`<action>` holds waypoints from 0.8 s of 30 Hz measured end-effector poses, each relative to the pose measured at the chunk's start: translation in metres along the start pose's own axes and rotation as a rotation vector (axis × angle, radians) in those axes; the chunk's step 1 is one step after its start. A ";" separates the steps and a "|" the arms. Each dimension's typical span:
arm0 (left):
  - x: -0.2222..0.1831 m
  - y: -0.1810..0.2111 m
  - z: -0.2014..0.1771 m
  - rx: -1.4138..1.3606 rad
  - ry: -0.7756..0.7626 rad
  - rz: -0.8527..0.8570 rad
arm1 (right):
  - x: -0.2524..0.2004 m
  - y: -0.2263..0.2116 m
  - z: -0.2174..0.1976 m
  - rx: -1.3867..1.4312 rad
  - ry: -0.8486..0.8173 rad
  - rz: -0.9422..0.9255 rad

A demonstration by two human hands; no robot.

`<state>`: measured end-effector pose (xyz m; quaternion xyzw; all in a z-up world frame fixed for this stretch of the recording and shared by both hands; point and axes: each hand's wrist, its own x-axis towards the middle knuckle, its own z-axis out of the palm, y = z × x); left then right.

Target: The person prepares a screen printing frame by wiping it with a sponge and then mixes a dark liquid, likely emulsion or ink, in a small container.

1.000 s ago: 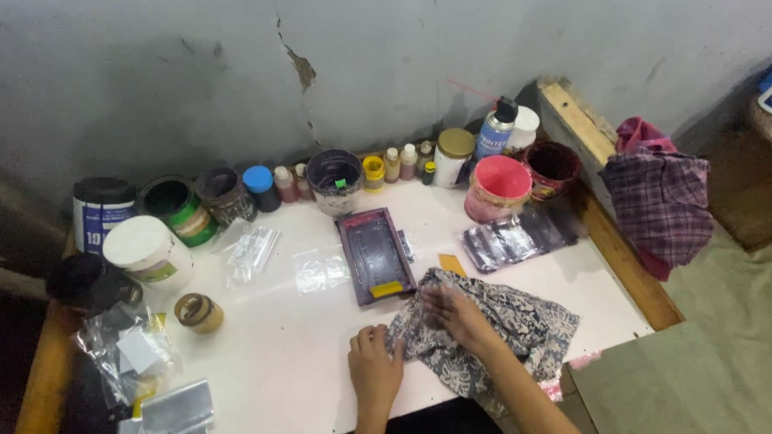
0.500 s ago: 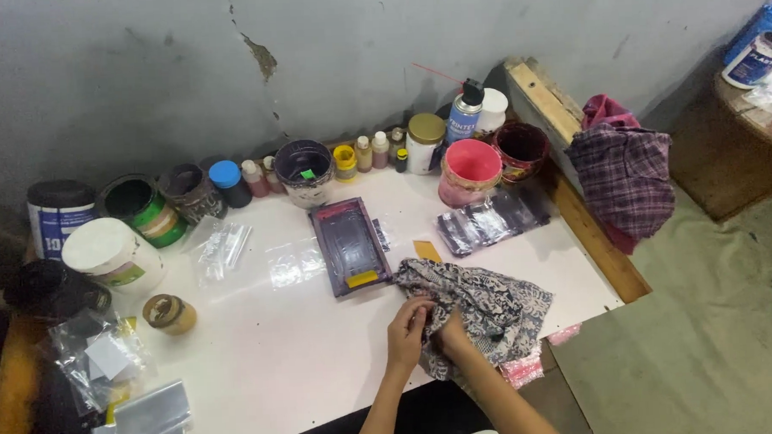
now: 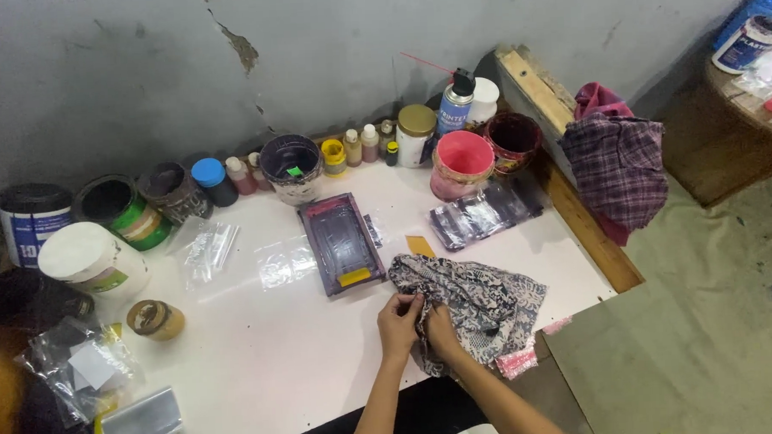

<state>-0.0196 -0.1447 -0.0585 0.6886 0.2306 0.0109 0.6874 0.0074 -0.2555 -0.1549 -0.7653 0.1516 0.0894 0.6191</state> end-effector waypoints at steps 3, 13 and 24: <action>-0.004 0.004 0.000 -0.031 0.041 0.051 | 0.006 0.003 0.004 0.121 -0.041 -0.008; -0.019 0.020 -0.014 -0.212 -0.083 0.007 | -0.020 -0.045 -0.004 0.156 -0.183 0.216; -0.018 0.016 -0.005 -0.171 0.034 0.024 | 0.023 0.035 -0.011 0.038 -0.246 -0.245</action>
